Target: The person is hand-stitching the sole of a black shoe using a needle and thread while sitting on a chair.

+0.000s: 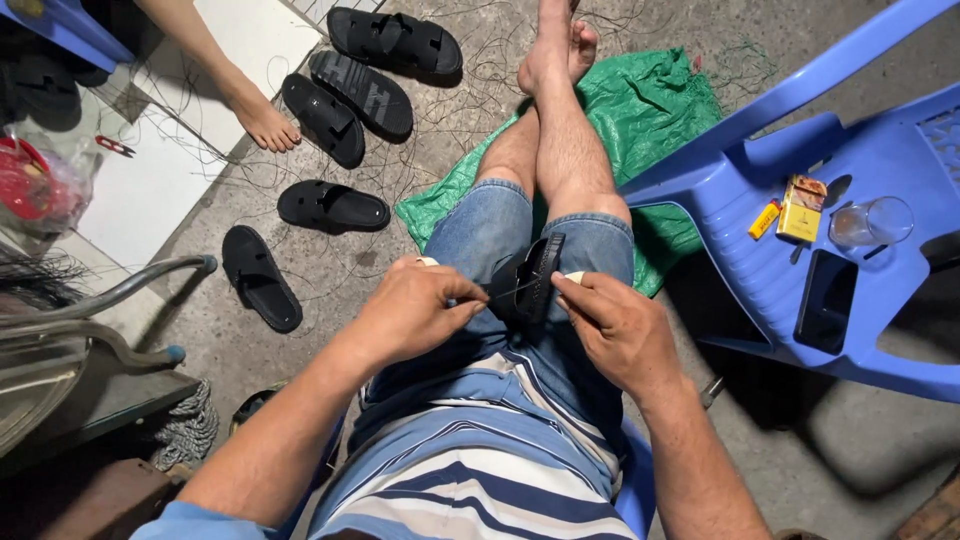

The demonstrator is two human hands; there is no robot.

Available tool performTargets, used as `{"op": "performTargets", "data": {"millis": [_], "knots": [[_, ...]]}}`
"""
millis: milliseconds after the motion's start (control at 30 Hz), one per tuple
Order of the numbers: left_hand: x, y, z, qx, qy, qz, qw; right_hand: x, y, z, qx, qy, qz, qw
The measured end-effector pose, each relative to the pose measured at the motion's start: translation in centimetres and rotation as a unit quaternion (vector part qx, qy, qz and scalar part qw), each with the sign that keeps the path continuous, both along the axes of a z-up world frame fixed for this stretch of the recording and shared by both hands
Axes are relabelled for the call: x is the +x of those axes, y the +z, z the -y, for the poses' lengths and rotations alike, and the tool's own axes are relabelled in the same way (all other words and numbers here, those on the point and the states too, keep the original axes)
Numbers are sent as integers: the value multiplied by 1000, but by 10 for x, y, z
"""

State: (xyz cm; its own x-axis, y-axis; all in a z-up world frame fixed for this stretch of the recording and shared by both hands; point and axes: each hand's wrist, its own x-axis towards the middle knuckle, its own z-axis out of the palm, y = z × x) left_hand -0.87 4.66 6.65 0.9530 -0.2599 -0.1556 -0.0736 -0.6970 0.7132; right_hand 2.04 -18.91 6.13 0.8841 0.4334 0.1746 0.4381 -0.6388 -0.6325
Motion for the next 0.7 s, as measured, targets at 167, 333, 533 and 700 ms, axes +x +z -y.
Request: {"op": "performTargets", "data": {"millis": [167, 333, 533, 700], "knots": [[6, 5, 3, -271, 34, -62, 960, -3, -1, -1, 24, 0, -11, 1000], [-4, -36, 43, -566, 185, -203, 777, -7, -3, -3, 36, -25, -57, 997], [10, -32, 32, -243, 145, -30, 959, -8, -4, -2, 37, -38, -70, 996], [15, -27, 35, -83, 91, -62, 990, -8, 0, -6, 34, -34, -71, 996]]}}
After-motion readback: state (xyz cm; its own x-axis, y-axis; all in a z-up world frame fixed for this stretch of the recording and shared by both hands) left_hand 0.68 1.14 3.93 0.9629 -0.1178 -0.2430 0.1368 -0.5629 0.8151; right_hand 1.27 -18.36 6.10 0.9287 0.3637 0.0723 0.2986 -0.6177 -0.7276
